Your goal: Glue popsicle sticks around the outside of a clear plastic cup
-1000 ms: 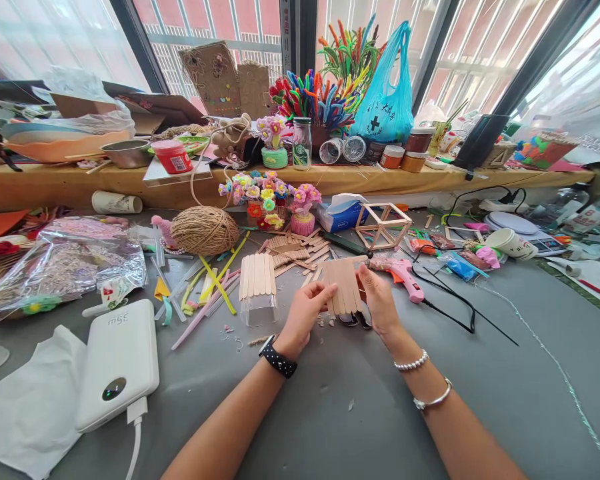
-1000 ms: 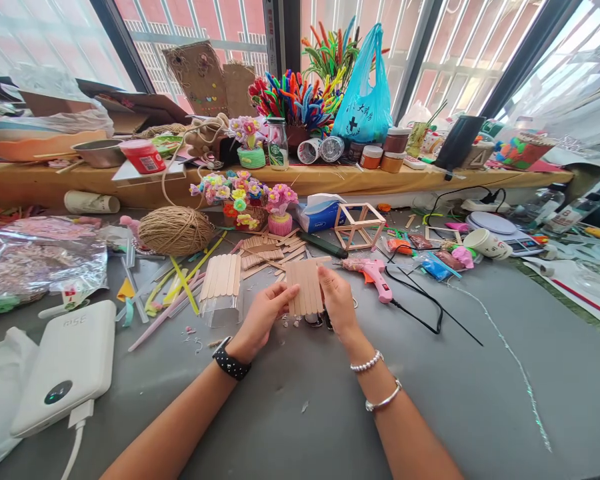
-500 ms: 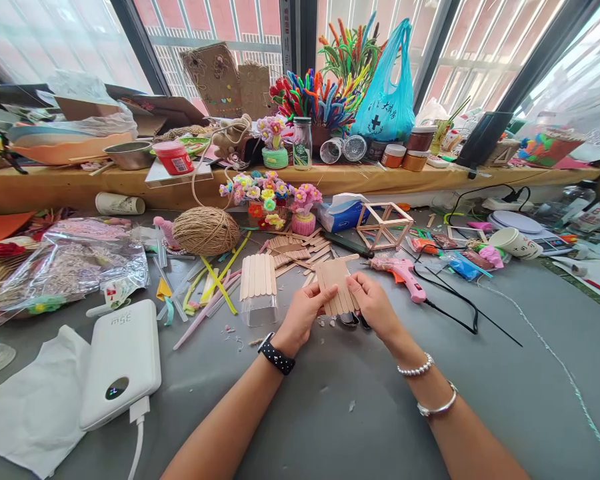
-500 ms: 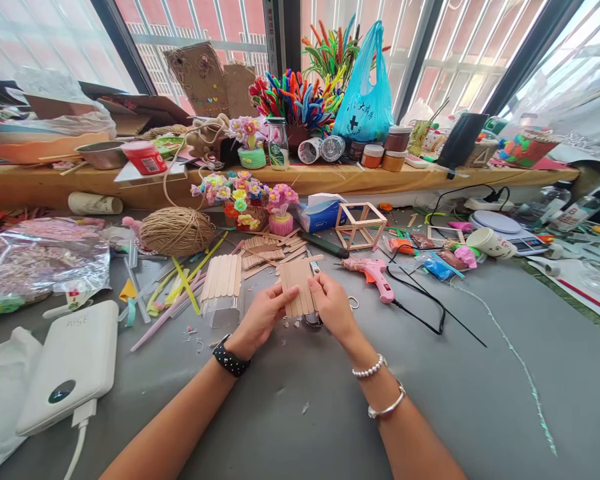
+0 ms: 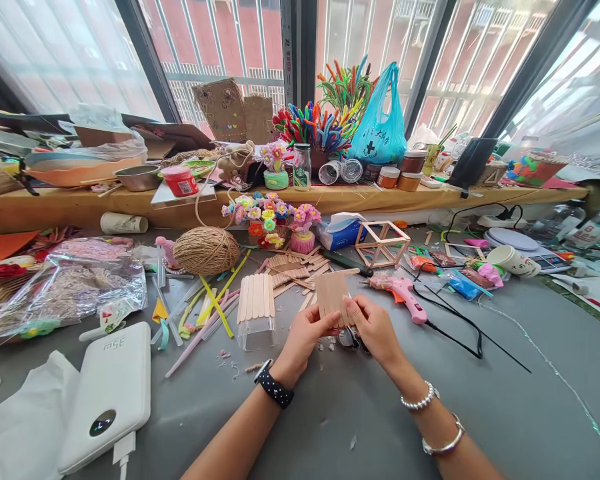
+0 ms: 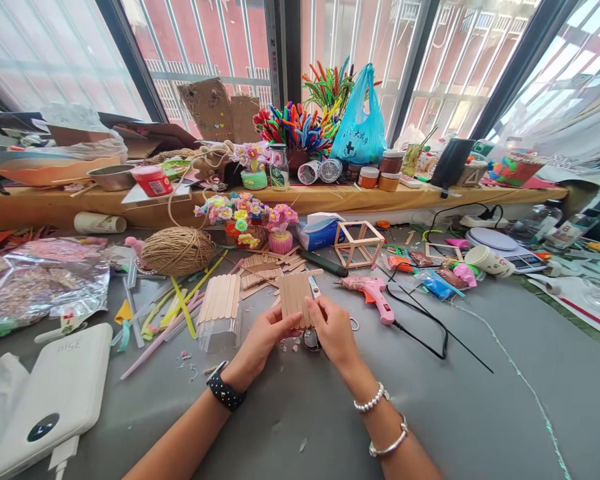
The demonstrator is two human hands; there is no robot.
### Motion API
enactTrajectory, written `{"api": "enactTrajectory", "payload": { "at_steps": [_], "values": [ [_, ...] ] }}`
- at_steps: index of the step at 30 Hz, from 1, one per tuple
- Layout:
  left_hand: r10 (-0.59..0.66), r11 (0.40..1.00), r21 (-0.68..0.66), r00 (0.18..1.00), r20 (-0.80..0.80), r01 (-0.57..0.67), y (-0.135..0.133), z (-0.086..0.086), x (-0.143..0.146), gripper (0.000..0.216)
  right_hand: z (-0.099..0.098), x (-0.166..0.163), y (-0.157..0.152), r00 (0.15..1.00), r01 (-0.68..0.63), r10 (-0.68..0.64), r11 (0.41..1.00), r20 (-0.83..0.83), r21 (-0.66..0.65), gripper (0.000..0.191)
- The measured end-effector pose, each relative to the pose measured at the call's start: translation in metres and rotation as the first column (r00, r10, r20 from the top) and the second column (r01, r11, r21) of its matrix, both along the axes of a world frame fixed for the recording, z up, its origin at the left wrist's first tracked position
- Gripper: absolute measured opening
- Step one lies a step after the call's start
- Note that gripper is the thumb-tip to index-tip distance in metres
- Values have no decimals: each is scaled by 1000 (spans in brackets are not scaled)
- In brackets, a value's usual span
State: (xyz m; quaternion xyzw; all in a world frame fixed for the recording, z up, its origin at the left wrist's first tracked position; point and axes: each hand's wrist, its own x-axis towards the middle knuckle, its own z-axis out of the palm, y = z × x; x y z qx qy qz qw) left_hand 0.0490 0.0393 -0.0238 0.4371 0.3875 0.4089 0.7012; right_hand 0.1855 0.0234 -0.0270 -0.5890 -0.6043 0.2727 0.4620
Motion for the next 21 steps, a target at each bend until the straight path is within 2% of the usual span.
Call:
{"api": "enactTrajectory", "payload": {
  "at_steps": [4, 11, 16, 21],
  "values": [
    [-1, 1000, -17, 1000, 16, 1, -1, 0, 1, 46, -1, -2, -1, 991, -8, -3, 997, 130, 82, 39],
    [88, 995, -33, 994, -69, -90, -3, 1, 5, 46, -9, -4, 2, 964, -10, -35, 986, 264, 166, 38],
    [111, 994, 8, 990, -82, -111, -3, 4, 7, 41, -12, -3, 2, 957, 16, -70, 982, 283, 189, 38],
    [127, 991, 54, 989, -69, -123, -4, 6, 9, 39, -11, -6, 0, 975, 22, -63, 982, 214, 188, 39]
  ]
}}
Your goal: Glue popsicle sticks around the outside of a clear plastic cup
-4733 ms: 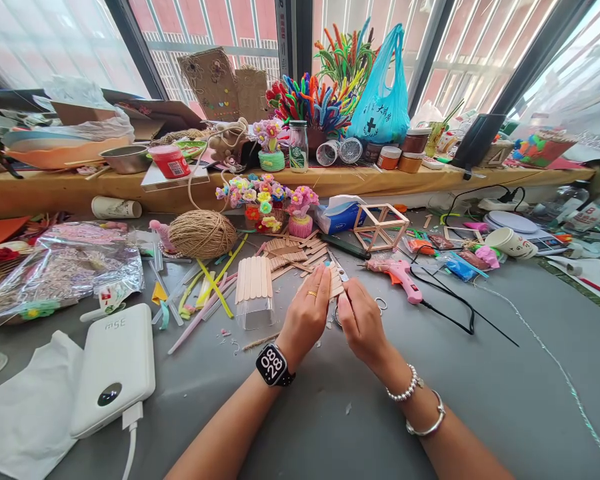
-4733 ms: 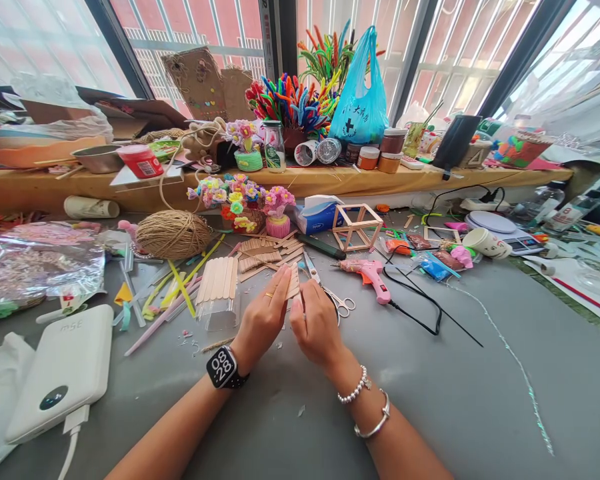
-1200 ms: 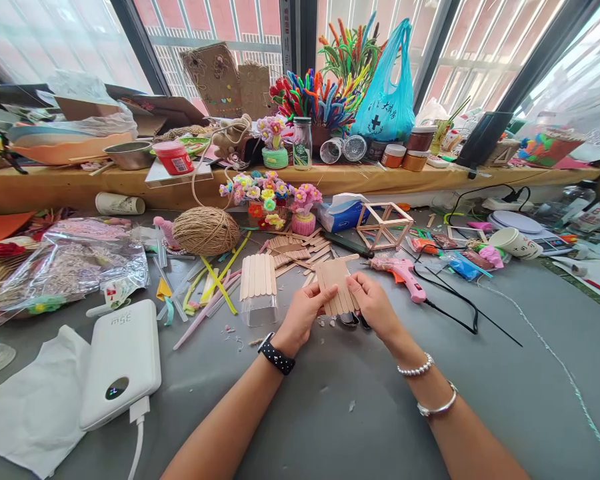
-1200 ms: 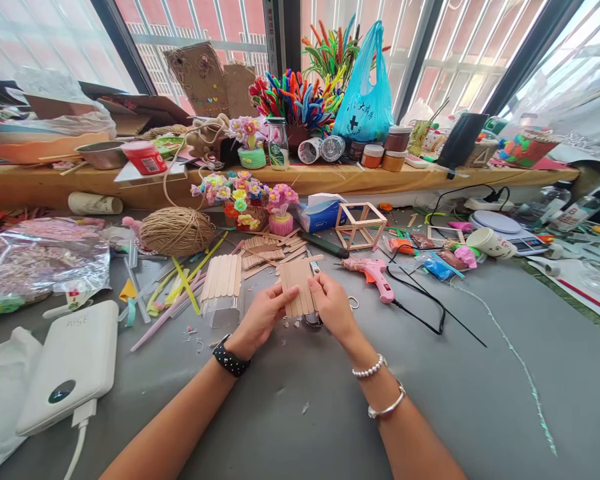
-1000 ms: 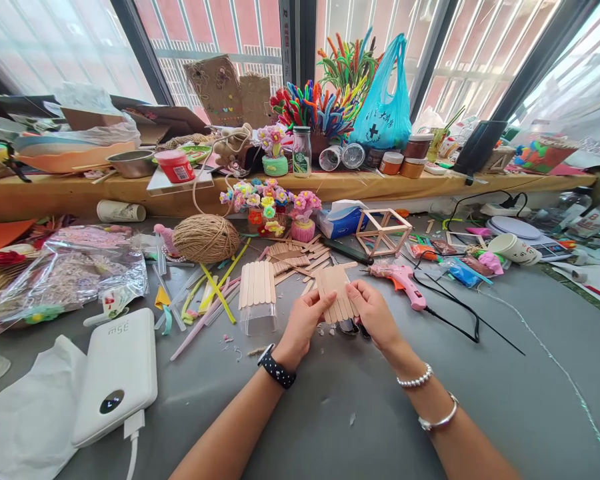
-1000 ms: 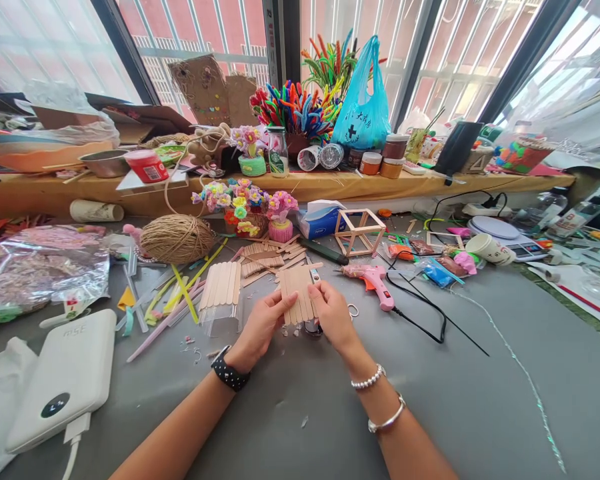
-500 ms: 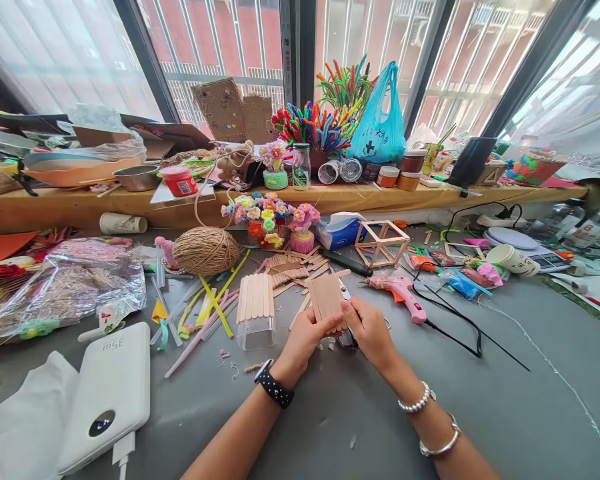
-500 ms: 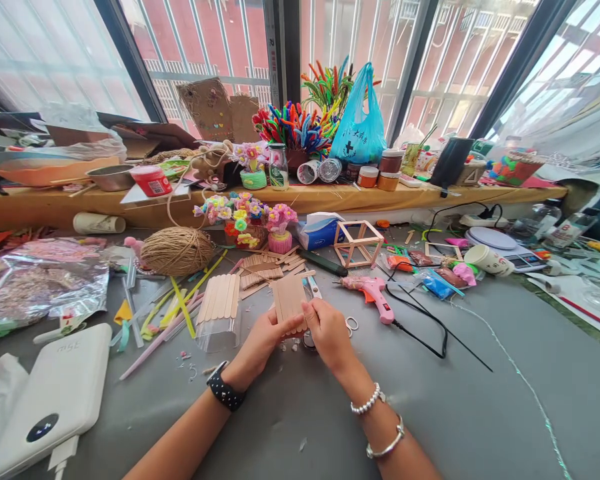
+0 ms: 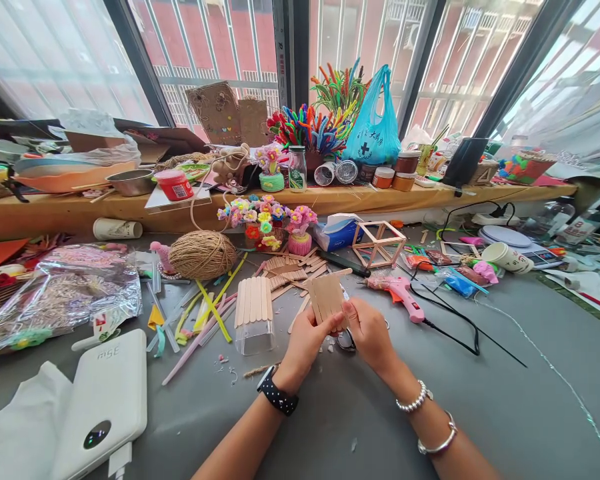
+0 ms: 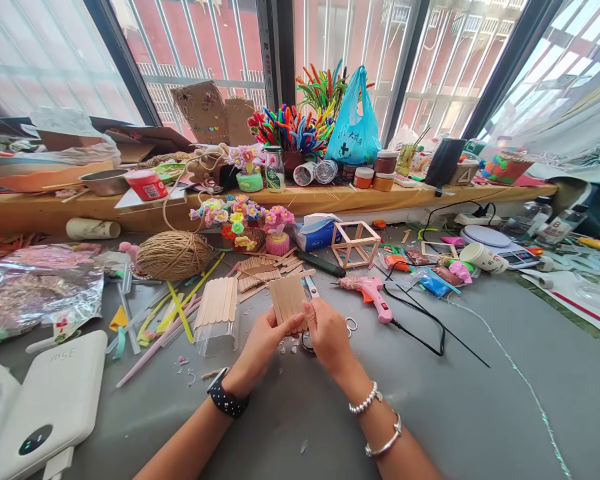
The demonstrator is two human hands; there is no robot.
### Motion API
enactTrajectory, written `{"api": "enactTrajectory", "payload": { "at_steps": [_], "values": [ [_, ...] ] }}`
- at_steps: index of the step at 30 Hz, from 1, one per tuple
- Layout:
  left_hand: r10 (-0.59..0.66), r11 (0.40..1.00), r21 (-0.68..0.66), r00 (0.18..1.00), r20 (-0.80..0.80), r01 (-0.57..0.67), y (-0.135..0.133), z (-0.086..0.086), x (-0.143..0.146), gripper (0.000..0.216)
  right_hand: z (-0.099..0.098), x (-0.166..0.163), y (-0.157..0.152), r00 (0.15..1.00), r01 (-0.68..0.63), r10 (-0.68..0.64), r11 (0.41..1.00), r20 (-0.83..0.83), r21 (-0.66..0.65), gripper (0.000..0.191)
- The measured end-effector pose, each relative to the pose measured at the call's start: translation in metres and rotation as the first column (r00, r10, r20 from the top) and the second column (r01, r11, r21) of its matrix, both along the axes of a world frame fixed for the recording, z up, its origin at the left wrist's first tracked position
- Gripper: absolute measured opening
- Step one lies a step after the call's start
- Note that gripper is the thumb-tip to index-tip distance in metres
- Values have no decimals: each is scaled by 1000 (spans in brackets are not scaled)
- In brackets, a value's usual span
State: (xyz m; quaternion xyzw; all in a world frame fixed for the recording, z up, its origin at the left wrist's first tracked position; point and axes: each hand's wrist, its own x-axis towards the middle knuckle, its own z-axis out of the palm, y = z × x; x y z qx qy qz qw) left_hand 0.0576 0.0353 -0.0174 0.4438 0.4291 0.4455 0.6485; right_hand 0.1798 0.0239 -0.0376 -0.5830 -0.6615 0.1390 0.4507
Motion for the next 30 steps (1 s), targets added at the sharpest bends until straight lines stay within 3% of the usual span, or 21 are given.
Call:
{"api": "enactTrajectory", "payload": {
  "at_steps": [11, 16, 20, 30],
  "values": [
    [-70, 998, 5, 997, 37, 70, 4, -5, -7, 37, 5, -3, 0, 934, -220, 160, 962, -318, -164, 43],
    [-200, 978, -37, 976, 88, 204, 0, 0, -8, 32, 14, -7, -5, 844, -397, 257, 890, -471, -225, 46],
    [-246, 968, -8, 960, 133, 249, -3, 2, -8, 29, 22, -6, -10, 704, -547, 283, 802, -651, -242, 43],
    [-286, 955, -19, 940, 186, 295, -6, 6, -8, 32, 23, -5, -15, 627, -590, 273, 778, -729, -217, 40]
  ]
}}
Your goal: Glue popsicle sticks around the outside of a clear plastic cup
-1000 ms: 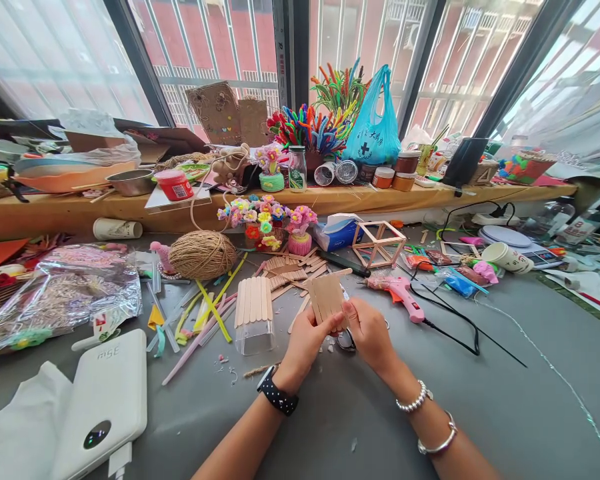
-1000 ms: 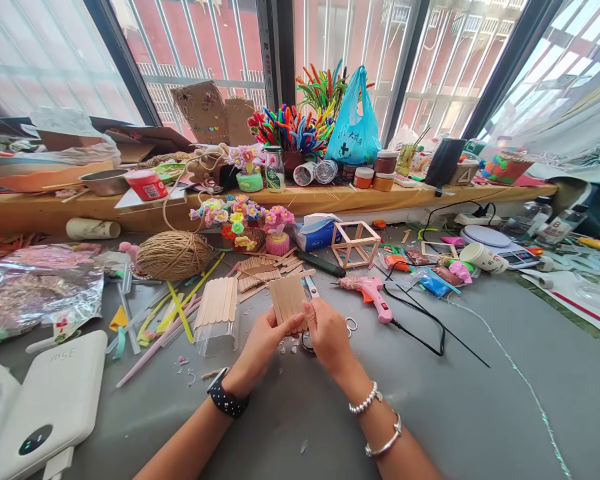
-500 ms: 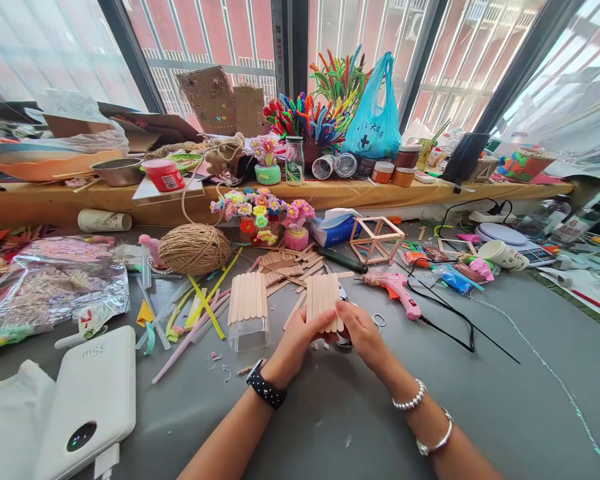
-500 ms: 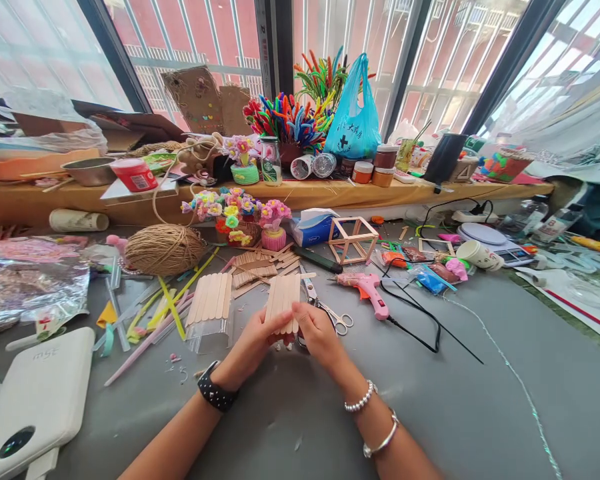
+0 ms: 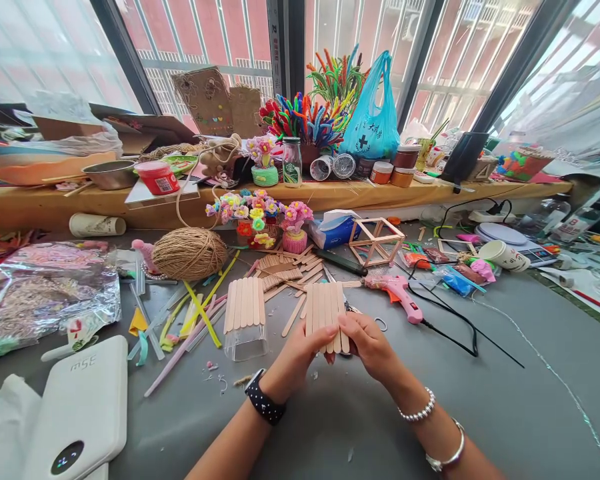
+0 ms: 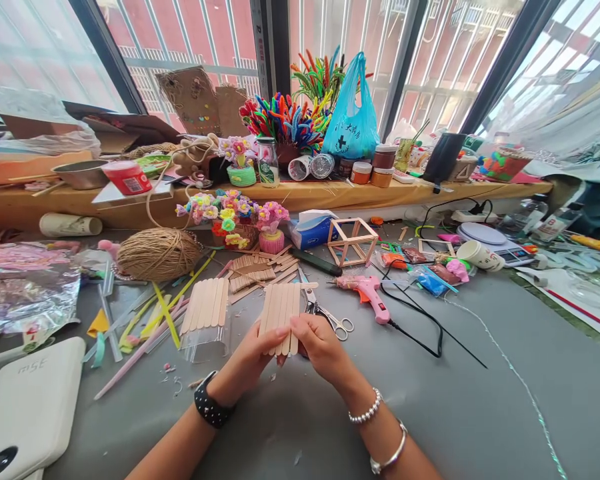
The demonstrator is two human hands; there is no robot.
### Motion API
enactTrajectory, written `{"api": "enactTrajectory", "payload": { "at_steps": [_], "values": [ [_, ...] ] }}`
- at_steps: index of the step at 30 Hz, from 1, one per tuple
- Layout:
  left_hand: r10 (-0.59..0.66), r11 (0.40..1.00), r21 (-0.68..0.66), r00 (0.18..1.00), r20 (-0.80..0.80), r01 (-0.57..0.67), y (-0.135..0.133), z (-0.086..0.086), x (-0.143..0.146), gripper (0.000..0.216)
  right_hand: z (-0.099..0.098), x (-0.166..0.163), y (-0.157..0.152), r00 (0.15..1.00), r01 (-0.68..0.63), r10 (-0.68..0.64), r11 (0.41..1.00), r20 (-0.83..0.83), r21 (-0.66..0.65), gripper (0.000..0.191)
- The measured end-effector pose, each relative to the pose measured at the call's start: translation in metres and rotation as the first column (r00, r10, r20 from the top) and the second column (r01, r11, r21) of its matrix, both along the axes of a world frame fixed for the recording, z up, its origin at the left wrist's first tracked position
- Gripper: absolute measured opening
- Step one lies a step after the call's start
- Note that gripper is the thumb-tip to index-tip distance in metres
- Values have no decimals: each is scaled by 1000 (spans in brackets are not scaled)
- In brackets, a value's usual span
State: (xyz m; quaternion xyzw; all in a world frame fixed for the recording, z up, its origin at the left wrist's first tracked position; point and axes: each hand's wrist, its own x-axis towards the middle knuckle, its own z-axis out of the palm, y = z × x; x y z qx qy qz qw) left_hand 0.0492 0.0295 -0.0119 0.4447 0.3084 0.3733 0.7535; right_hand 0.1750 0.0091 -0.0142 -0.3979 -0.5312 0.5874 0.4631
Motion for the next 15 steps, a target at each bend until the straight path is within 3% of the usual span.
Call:
{"api": "enactTrajectory", "payload": {
  "at_steps": [11, 15],
  "values": [
    [-44, 999, 13, 999, 23, 44, 1, -2, -2, 31, -3, 4, 0, 999, -40, 40, 999, 11, -12, 40],
    [-31, 999, 41, 999, -40, 33, 3, -4, -3, 30, -4, 4, 2, 998, -7, 8, 1000, 60, -13, 41]
  ]
}}
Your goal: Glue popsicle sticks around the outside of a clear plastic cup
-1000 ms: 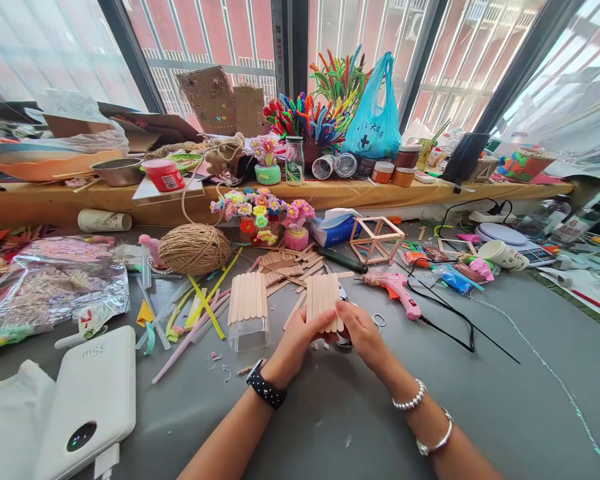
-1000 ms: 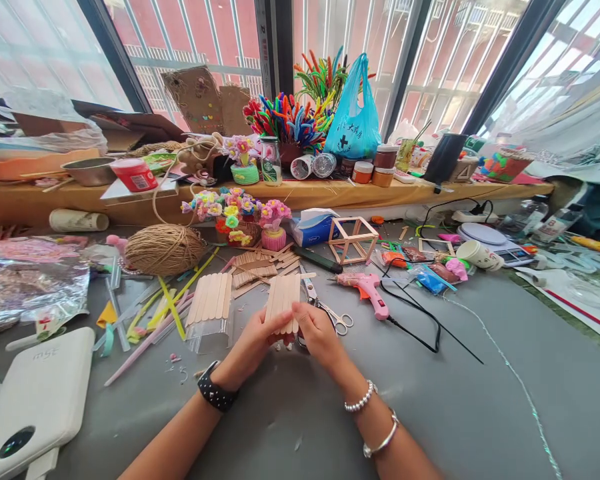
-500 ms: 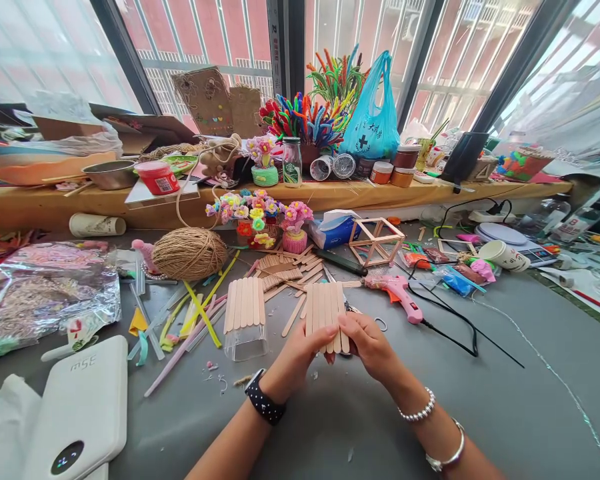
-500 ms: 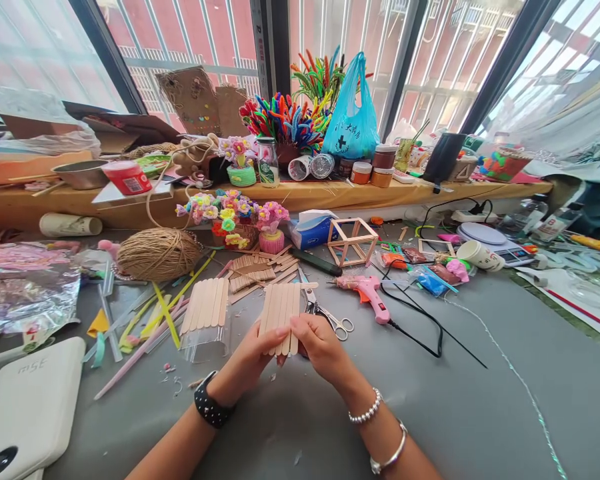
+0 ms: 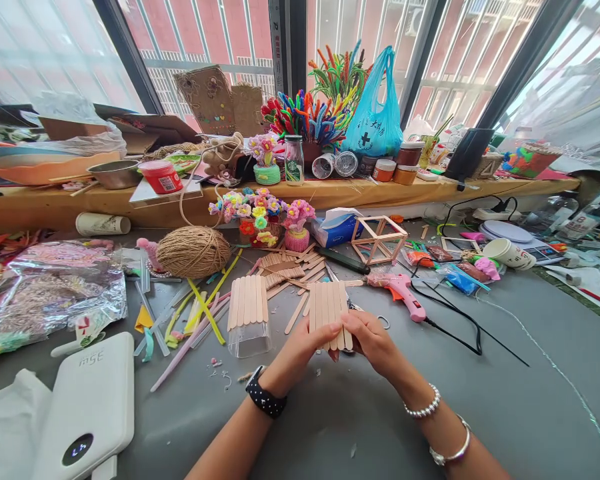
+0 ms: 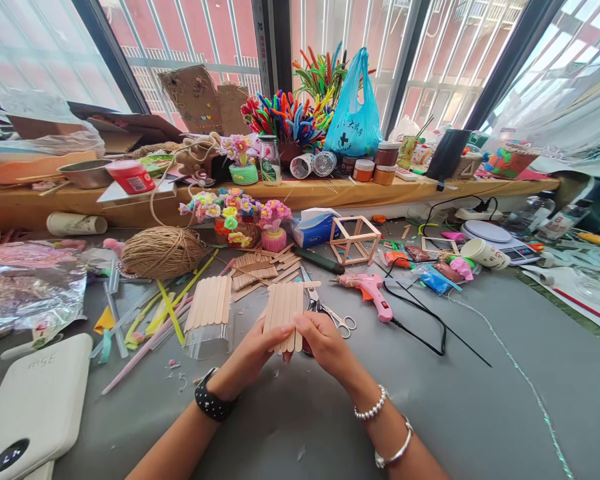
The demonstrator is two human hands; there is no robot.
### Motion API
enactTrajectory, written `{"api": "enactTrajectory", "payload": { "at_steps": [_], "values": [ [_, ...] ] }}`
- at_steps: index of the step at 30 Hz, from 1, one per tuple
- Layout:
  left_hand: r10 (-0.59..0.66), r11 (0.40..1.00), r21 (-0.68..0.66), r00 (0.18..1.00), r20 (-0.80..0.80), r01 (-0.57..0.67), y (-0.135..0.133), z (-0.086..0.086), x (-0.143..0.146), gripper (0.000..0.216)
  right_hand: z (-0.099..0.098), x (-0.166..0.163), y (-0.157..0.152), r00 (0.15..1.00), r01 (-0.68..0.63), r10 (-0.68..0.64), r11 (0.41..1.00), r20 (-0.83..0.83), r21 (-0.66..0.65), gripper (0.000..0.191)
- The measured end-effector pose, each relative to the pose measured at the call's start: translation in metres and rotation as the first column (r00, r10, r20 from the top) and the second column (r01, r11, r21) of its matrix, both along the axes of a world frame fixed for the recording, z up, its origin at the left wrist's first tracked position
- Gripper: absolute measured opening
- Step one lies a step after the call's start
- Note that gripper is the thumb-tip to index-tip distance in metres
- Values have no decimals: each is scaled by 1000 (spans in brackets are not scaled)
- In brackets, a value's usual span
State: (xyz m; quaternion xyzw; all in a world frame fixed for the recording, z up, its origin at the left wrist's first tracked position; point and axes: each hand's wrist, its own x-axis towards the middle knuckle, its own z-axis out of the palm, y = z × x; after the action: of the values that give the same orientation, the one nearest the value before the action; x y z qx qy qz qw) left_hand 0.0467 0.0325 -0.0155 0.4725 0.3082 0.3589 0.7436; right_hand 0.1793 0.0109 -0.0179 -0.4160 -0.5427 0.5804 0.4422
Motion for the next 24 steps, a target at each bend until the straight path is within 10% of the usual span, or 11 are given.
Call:
{"api": "enactTrajectory", "payload": {
  "at_steps": [7, 24],
  "values": [
    [20, 1000, 18, 993, -118, -18, 4, -1, -3, 31, 0, 3, 4, 994, 33, -35, 999, 101, 17, 43],
    [-73, 996, -48, 993, 88, 78, -3, 4, -7, 23, 1, -12, -9, 974, -46, 32, 997, -224, -59, 37]
  ]
}}
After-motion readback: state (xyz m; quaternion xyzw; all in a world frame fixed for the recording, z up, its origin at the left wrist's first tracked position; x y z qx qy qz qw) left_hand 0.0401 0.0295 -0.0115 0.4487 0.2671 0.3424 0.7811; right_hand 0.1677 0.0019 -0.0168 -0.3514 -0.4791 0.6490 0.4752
